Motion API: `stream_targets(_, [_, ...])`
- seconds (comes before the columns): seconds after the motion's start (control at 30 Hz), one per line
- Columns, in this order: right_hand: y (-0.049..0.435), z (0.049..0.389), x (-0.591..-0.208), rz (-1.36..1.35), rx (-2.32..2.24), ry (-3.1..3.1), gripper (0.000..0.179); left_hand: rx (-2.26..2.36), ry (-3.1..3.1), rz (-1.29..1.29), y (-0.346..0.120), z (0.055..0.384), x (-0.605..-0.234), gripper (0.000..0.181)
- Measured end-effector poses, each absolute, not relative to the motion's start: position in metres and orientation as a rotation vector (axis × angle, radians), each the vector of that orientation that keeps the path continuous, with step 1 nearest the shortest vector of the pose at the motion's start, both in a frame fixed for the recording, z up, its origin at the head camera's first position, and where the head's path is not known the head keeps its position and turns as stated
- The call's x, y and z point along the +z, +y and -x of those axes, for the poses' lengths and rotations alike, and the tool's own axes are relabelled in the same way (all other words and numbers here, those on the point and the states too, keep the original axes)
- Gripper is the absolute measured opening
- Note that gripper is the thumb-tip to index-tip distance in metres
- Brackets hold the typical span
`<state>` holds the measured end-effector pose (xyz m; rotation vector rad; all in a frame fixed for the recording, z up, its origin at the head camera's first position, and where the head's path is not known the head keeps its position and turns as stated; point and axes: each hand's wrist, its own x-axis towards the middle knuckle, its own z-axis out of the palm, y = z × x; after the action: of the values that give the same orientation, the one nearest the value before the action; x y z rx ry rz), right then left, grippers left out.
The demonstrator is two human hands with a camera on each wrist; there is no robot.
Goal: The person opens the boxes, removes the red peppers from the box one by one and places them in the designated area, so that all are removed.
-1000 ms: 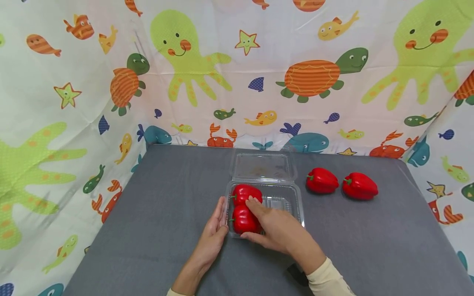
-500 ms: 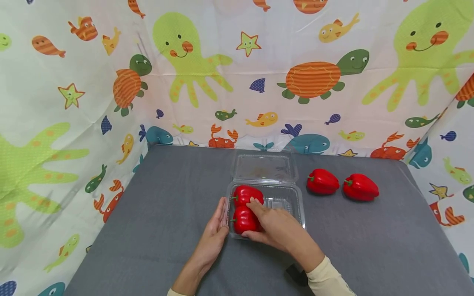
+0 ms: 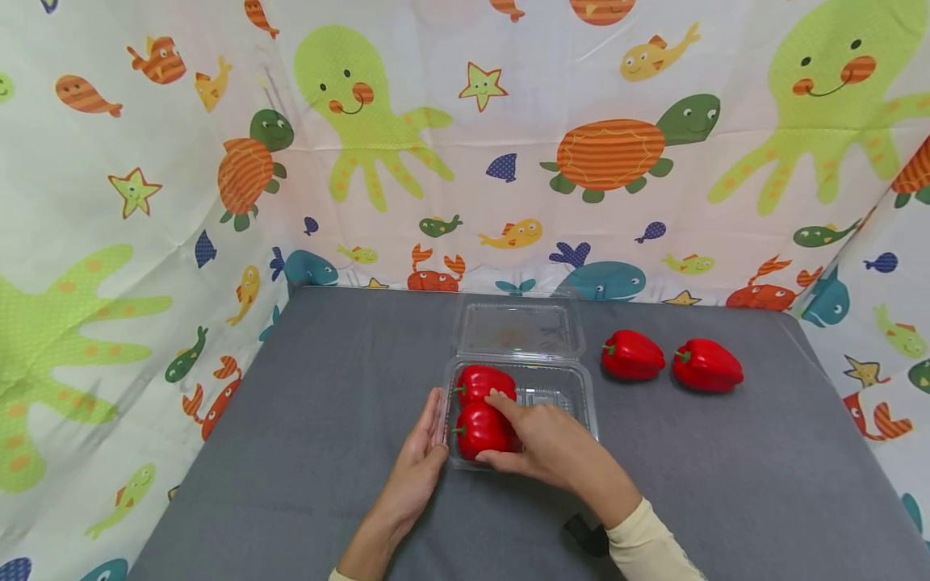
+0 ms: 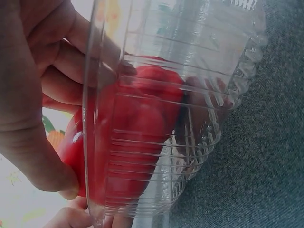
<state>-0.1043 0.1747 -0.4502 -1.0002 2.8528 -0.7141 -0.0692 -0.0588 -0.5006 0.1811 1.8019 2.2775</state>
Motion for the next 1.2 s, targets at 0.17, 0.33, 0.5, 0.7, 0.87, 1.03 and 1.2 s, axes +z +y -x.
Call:
stream_targets(0.17, [0.176,0.105,-0.449,0.958,-0.731,2.842,0.084,2.281,1.794,-0.188,-0.059,0.069,-0.501,0.083])
stream_targets(0.33, [0.178,0.106,-0.447,0.950,-0.778,2.820,0.082,2.290,1.789,-0.184,-0.059,0.069,-0.502,0.083])
stream_targets(0.5, [0.180,0.106,-0.445,0.925,-0.824,2.799,0.081,2.295,1.779,-0.156,-0.058,0.069,-0.501,0.084])
stream_targets(0.7, [0.182,0.106,-0.444,0.886,-0.852,2.795,0.081,2.280,1.787,-0.137,-0.057,0.069,-0.500,0.084])
stream_targets(0.87, [0.183,0.104,-0.441,0.891,-0.868,2.812,0.080,2.282,1.791,-0.161,-0.057,0.069,-0.502,0.083])
stream_targets(1.03, [0.188,0.102,-0.432,0.887,-0.871,2.889,0.079,2.302,1.781,-0.201,-0.057,0.068,-0.503,0.083])
stream_targets(1.2, [0.196,0.100,-0.421,0.837,-0.830,2.944,0.079,2.320,1.776,-0.205,-0.056,0.068,-0.502,0.085])
